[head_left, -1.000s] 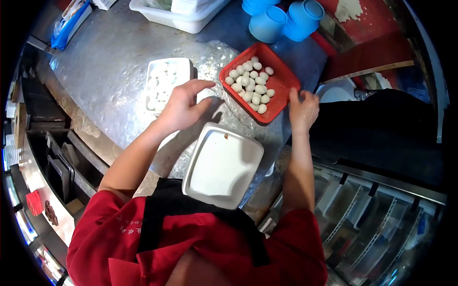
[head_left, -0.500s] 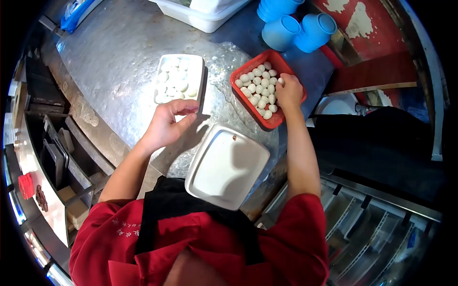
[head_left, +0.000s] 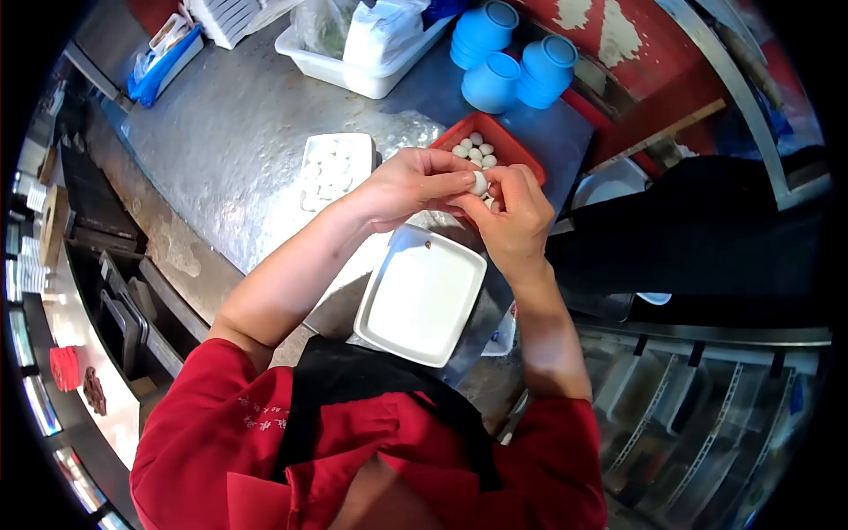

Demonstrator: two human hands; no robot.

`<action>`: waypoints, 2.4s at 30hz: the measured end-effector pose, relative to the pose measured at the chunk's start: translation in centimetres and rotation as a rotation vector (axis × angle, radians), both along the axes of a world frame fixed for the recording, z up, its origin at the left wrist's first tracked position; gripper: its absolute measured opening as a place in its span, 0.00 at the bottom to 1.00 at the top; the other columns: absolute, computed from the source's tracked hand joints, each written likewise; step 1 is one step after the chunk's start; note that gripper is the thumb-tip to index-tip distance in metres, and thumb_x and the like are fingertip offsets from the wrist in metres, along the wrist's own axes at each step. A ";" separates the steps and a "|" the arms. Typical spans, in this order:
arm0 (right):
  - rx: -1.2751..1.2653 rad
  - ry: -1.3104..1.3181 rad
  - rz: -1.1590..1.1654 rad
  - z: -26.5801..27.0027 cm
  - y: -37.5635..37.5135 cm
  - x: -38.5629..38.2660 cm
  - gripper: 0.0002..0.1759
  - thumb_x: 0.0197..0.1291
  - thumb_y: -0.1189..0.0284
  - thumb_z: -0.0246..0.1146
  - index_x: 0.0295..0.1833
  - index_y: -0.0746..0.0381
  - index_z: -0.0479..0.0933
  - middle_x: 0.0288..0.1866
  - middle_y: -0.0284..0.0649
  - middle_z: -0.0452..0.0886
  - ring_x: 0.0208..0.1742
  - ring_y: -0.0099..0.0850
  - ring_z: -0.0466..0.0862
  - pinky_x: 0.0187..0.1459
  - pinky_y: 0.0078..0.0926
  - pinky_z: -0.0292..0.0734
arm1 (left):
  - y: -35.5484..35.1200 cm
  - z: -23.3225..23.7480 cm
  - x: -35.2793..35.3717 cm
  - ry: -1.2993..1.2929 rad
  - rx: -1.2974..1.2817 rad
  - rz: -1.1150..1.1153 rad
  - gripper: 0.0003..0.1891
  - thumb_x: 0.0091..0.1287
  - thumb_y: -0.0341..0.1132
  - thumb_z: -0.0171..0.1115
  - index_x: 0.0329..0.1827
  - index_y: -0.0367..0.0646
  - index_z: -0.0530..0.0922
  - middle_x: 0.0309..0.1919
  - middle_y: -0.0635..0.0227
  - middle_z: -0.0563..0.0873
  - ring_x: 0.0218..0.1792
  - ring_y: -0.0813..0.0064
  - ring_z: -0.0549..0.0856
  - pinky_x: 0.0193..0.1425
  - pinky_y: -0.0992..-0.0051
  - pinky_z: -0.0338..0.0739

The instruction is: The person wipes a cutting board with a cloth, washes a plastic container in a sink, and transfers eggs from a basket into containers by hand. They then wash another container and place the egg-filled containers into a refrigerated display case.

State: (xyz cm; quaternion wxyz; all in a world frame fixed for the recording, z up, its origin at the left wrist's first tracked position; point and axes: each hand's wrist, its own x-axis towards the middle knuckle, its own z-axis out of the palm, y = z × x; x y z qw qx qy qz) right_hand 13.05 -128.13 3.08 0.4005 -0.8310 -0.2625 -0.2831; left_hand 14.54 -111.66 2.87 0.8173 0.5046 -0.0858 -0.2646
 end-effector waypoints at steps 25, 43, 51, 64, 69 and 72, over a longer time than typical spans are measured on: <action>0.657 0.510 0.085 1.3 -5.5 -3.1 0.03 0.55 0.81 0.62 0.35 0.70 0.79 0.30 0.34 0.77 0.22 0.16 0.75 0.22 0.13 0.70 | -3.9 0.9 1.4 -0.034 0.002 -0.269 0.14 0.65 0.28 0.57 0.52 0.32 0.74 0.43 0.60 0.82 0.43 0.73 0.82 0.51 0.76 0.78; 0.002 0.789 -0.508 -11.5 -15.6 -14.2 0.11 0.56 0.73 0.60 0.45 0.62 0.79 0.36 0.47 0.79 0.33 0.32 0.81 0.38 0.26 0.77 | 2.2 -1.7 0.8 -0.723 0.881 0.358 0.18 0.62 0.38 0.62 0.51 0.37 0.77 0.39 0.67 0.83 0.41 0.80 0.80 0.45 0.79 0.75; -0.385 0.277 -0.123 -1.9 1.6 -5.5 0.19 0.46 0.60 0.68 0.36 0.64 0.79 0.36 0.43 0.76 0.42 0.40 0.77 0.42 0.35 0.71 | 4.9 -1.8 -12.5 -0.115 1.135 0.003 0.30 0.54 0.53 0.66 0.46 0.32 0.74 0.21 0.59 0.80 0.24 0.67 0.81 0.30 0.71 0.73; -0.064 0.712 0.009 -3.1 -0.7 -4.8 0.11 0.43 0.76 0.62 0.36 0.67 0.80 0.33 0.49 0.81 0.35 0.42 0.82 0.40 0.33 0.75 | 2.5 -2.5 -14.1 -0.267 0.915 0.375 0.11 0.57 0.33 0.58 0.36 0.33 0.74 0.24 0.59 0.81 0.26 0.71 0.81 0.33 0.71 0.74; 0.109 0.591 -0.131 -2.0 -4.0 -9.3 0.14 0.40 0.68 0.66 0.33 0.66 0.79 0.29 0.47 0.81 0.32 0.40 0.82 0.36 0.33 0.74 | -0.7 -0.1 -16.4 -0.309 0.789 0.234 0.11 0.55 0.28 0.57 0.40 0.34 0.69 0.25 0.63 0.76 0.28 0.76 0.76 0.33 0.76 0.72; 0.102 0.648 -0.280 -1.1 -6.1 -12.2 0.15 0.41 0.65 0.67 0.32 0.65 0.78 0.27 0.46 0.80 0.29 0.39 0.80 0.34 0.32 0.73 | -3.3 -0.5 -18.2 -0.352 0.696 0.168 0.12 0.53 0.26 0.56 0.40 0.34 0.69 0.24 0.62 0.76 0.27 0.76 0.75 0.32 0.75 0.71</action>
